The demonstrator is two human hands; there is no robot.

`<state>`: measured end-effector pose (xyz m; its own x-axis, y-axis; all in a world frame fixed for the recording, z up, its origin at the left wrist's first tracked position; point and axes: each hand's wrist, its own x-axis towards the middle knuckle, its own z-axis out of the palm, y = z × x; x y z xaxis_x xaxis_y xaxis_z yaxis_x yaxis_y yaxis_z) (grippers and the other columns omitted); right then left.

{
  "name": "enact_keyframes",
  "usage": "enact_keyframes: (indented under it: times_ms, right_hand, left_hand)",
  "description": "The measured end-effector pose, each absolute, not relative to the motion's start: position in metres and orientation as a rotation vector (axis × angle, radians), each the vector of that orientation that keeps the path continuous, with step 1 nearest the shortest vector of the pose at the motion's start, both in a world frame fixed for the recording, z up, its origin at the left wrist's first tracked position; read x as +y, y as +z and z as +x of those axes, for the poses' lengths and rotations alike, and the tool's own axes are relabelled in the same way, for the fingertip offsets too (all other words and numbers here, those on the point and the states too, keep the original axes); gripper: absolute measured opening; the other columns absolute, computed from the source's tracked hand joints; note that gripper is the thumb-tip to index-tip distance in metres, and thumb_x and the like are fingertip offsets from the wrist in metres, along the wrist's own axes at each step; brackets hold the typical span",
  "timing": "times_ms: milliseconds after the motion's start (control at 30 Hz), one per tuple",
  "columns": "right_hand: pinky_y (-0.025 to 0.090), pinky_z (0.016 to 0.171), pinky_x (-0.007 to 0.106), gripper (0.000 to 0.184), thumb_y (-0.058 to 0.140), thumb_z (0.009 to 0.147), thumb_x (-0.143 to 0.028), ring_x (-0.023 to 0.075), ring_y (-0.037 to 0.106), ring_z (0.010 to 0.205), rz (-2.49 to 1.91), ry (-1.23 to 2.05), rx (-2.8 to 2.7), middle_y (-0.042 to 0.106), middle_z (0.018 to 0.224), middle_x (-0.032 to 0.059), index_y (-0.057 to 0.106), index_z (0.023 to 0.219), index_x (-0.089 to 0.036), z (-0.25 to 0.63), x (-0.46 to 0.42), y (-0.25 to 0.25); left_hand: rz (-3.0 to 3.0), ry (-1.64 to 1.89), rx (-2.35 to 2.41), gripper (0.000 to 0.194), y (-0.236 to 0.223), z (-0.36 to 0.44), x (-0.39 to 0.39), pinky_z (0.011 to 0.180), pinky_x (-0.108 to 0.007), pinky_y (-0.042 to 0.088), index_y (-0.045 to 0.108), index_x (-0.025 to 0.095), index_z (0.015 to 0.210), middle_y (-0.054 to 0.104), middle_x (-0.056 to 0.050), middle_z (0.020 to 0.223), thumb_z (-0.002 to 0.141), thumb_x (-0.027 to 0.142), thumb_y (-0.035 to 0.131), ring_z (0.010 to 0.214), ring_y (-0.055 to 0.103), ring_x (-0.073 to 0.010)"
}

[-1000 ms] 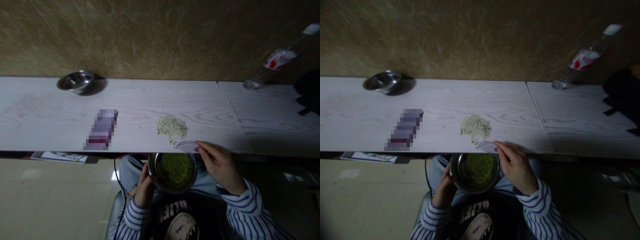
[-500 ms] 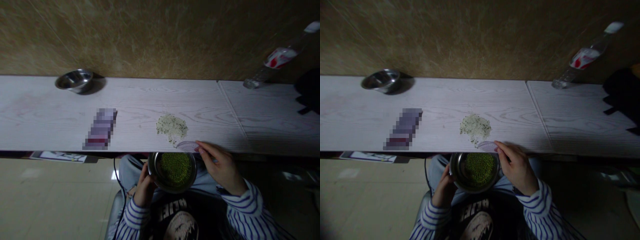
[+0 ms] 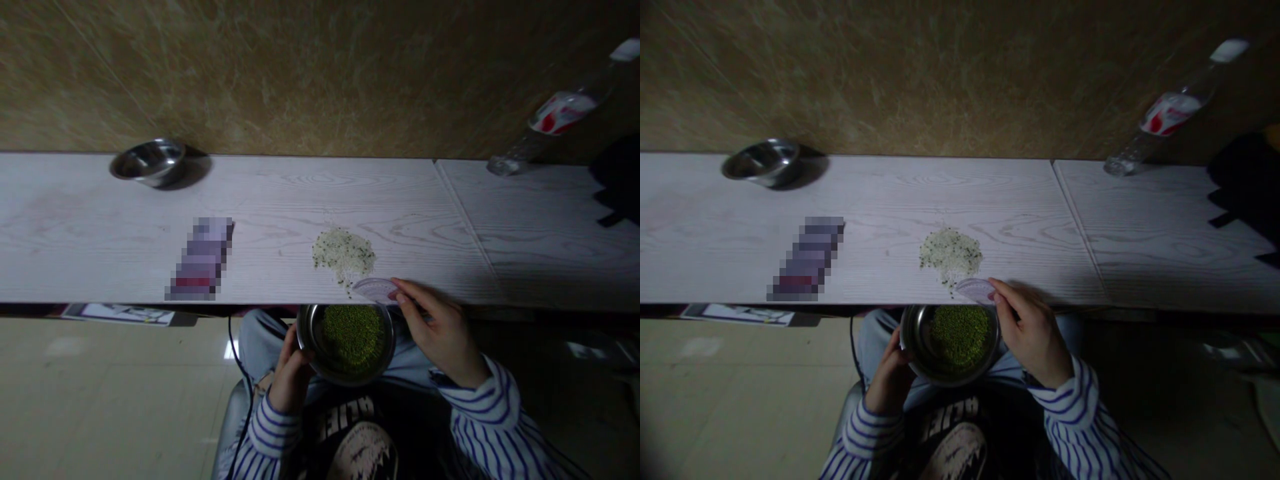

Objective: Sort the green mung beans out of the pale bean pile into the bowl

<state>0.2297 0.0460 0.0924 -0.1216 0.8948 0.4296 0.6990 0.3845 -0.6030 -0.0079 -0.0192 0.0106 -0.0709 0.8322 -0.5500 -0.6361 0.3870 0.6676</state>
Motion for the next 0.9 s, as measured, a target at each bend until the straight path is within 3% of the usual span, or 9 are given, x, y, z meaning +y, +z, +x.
enact_keyframes:
  times_ms: [167, 367, 533, 767, 900]
  right_hand:
    - [0.064, 0.082, 0.035, 0.028, 0.056, 0.097, -0.021, 0.0213, 0.078, 0.087, -1.379, 0.343, -1.885, 0.081, 0.100, 0.0082, 0.073, 0.119, -0.020, 0.231, 0.045, 0.090]
    - [0.064, 0.081, 0.034, 0.027, 0.056, 0.097, -0.019, 0.0208, 0.078, 0.086, -1.341, 0.337, -1.914, 0.082, 0.097, 0.0080, 0.074, 0.118, -0.019, 0.225, 0.045, 0.093]
    - [0.065, 0.080, 0.035, 0.028, 0.054, 0.098, -0.020, 0.0214, 0.078, 0.088, -1.338, 0.340, -1.930, 0.081, 0.099, 0.0069, 0.074, 0.118, -0.022, 0.219, 0.045, 0.095]
    - [0.065, 0.082, 0.036, 0.030, 0.054, 0.098, -0.019, 0.0215, 0.078, 0.090, -1.362, 0.326, -1.922, 0.082, 0.101, 0.0072, 0.073, 0.121, -0.021, 0.216, 0.047, 0.094]
    - [0.065, 0.081, 0.034, 0.029, 0.055, 0.097, -0.019, 0.0217, 0.079, 0.089, -1.394, 0.300, -1.898, 0.082, 0.101, 0.0085, 0.074, 0.120, -0.019, 0.220, 0.046, 0.093]
  left_hand:
    - [0.195, 1.211, 1.113, 0.053, 0.010, -0.008, -0.019, 0.077, -0.037, 0.054, 0.074, 0.031, 0.117, 0.074, -0.003, 0.100, 0.065, 0.021, 0.074, 0.093, 0.064, -0.0275]
    - [0.210, 1.245, 1.083, 0.048, 0.011, -0.009, -0.020, 0.074, -0.033, 0.054, 0.076, 0.031, 0.112, 0.075, -0.002, 0.097, 0.066, 0.018, 0.073, 0.084, 0.063, -0.0231]
    - [0.215, 1.257, 1.079, 0.050, 0.013, -0.008, -0.020, 0.078, -0.036, 0.055, 0.076, 0.030, 0.116, 0.076, -0.003, 0.104, 0.066, 0.020, 0.073, 0.094, 0.066, -0.0270]
    - [0.197, 1.254, 1.087, 0.048, 0.013, -0.009, -0.019, 0.069, -0.027, 0.053, 0.076, 0.028, 0.112, 0.075, -0.001, 0.094, 0.066, 0.019, 0.074, 0.081, 0.063, -0.0192]
    - [0.189, 1.244, 1.087, 0.049, 0.012, -0.009, -0.019, 0.069, -0.028, 0.052, 0.076, 0.030, 0.113, 0.076, -0.001, 0.097, 0.066, 0.018, 0.073, 0.083, 0.063, -0.0199]
